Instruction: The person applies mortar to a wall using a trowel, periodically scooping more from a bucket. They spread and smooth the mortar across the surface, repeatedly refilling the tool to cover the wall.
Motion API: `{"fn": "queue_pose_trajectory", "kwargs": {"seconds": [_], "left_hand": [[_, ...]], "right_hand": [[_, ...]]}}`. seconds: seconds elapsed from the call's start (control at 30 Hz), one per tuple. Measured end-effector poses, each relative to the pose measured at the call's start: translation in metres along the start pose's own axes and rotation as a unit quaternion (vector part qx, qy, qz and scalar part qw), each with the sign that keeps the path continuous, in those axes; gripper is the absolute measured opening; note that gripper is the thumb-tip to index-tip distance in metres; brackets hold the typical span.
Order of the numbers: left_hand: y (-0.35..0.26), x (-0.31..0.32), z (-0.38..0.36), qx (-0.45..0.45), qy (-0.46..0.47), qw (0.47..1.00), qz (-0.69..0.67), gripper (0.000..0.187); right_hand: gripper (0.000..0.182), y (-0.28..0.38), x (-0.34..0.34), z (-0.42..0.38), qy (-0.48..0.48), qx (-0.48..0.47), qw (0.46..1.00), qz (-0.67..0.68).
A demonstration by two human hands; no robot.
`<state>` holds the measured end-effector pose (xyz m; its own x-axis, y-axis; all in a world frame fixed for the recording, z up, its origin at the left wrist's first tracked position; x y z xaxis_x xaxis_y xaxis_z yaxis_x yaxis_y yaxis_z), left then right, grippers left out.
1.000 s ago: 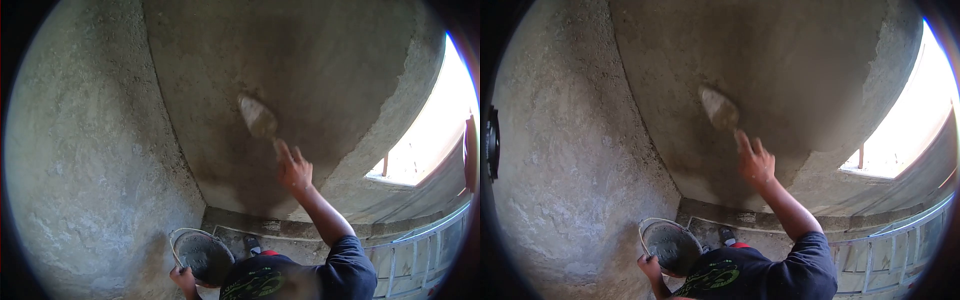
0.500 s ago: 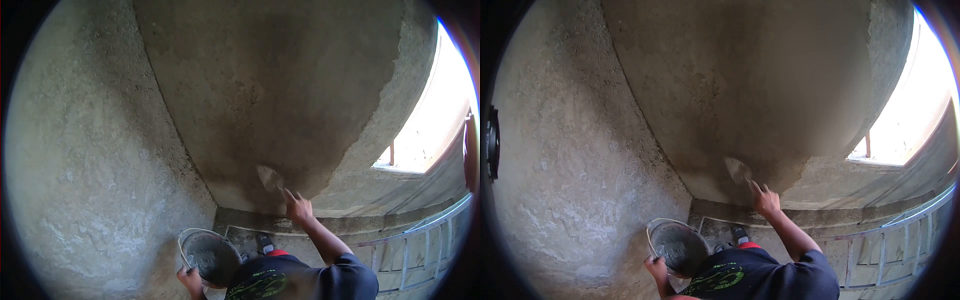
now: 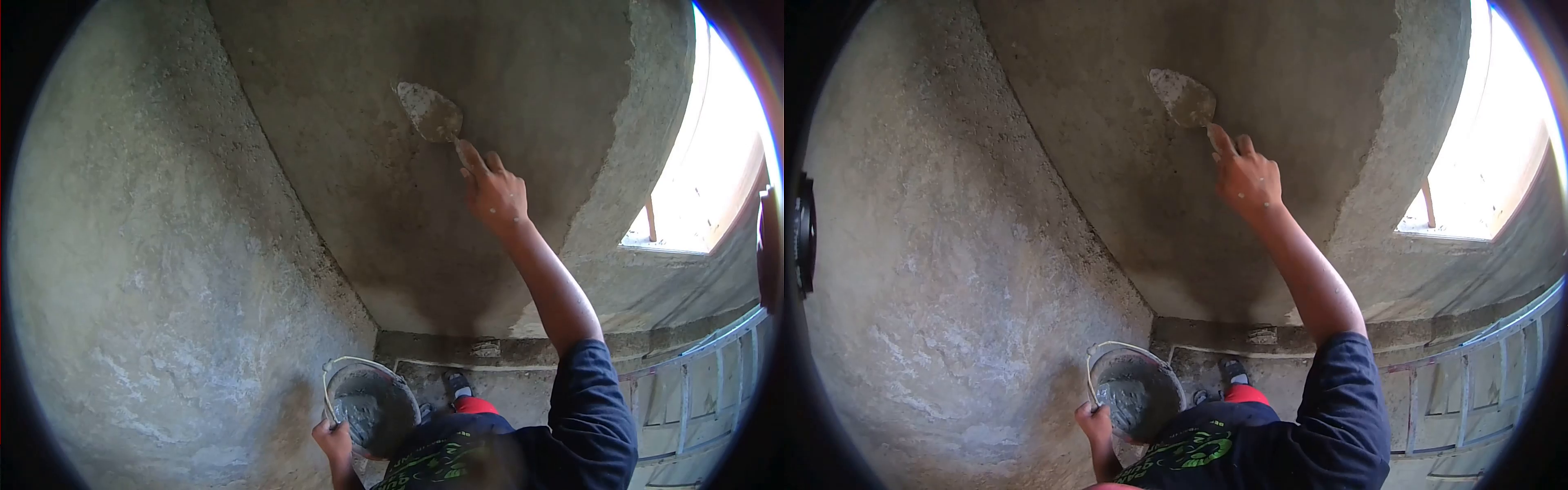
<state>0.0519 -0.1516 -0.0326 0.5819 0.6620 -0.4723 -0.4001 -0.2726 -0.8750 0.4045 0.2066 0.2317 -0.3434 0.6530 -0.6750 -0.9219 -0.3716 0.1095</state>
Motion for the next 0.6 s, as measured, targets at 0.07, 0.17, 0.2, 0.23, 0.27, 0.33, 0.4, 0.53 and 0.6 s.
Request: {"fn": "queue_pose_trajectory", "kwargs": {"seconds": [0.07, 0.17, 0.2, 0.23, 0.27, 0.33, 0.4, 0.53, 0.6], "left_hand": [[0.013, -0.005, -0.003, 0.025, -0.001, 1.0, 0.016, 0.021], [0.024, -0.007, -0.007, 0.044, -0.009, 0.998, 0.034, 0.021], [0.026, -0.01, -0.009, 0.04, -0.017, 0.998, 0.036, 0.021], [0.025, -0.013, -0.013, 0.039, -0.015, 0.998, 0.039, 0.021], [0.021, -0.016, -0.014, 0.036, -0.021, 0.998, 0.042, 0.022], [0.023, -0.017, -0.019, 0.036, -0.028, 0.998, 0.046, 0.023], [0.041, -0.015, -0.022, 0.037, -0.078, 0.995, 0.041, 0.022], [0.077, -0.009, -0.021, -0.016, -0.065, 0.997, 0.025, 0.018], [0.074, -0.001, -0.023, -0.082, -0.056, 0.995, 0.003, 0.02]], "right_hand": [[0.066, -0.001, 0.012, -0.009, 0.056, 0.0, 0.998, -0.033], [0.071, -0.006, 0.045, -0.065, 0.218, -0.025, 0.971, -0.097], [0.07, -0.008, 0.058, -0.088, 0.247, -0.018, 0.966, -0.08], [0.068, -0.012, 0.068, -0.11, 0.279, -0.021, 0.958, -0.06], [0.065, -0.015, 0.077, -0.134, 0.309, -0.024, 0.95, -0.041], [0.061, -0.021, 0.091, -0.193, 0.368, -0.005, 0.93, -0.013], [0.056, -0.03, 0.106, -0.277, 0.338, 0.051, 0.938, 0.058], [0.038, -0.008, 0.074, -0.397, 0.491, 0.205, 0.836, 0.132], [0.041, -0.002, 0.057, -0.431, 0.52, 0.238, 0.808, 0.139]]}}
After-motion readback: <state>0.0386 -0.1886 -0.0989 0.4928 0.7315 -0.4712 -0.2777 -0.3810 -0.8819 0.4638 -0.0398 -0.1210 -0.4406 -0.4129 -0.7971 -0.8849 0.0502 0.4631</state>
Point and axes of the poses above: each hand's wrist, its own z-axis towards the middle knuckle, its own x-axis out of the palm, y = z × x, the point moved 2 cm from there along z, towards the middle knuckle, and after that the axes turned 4 degrees about -x, right-handed, at the moved point
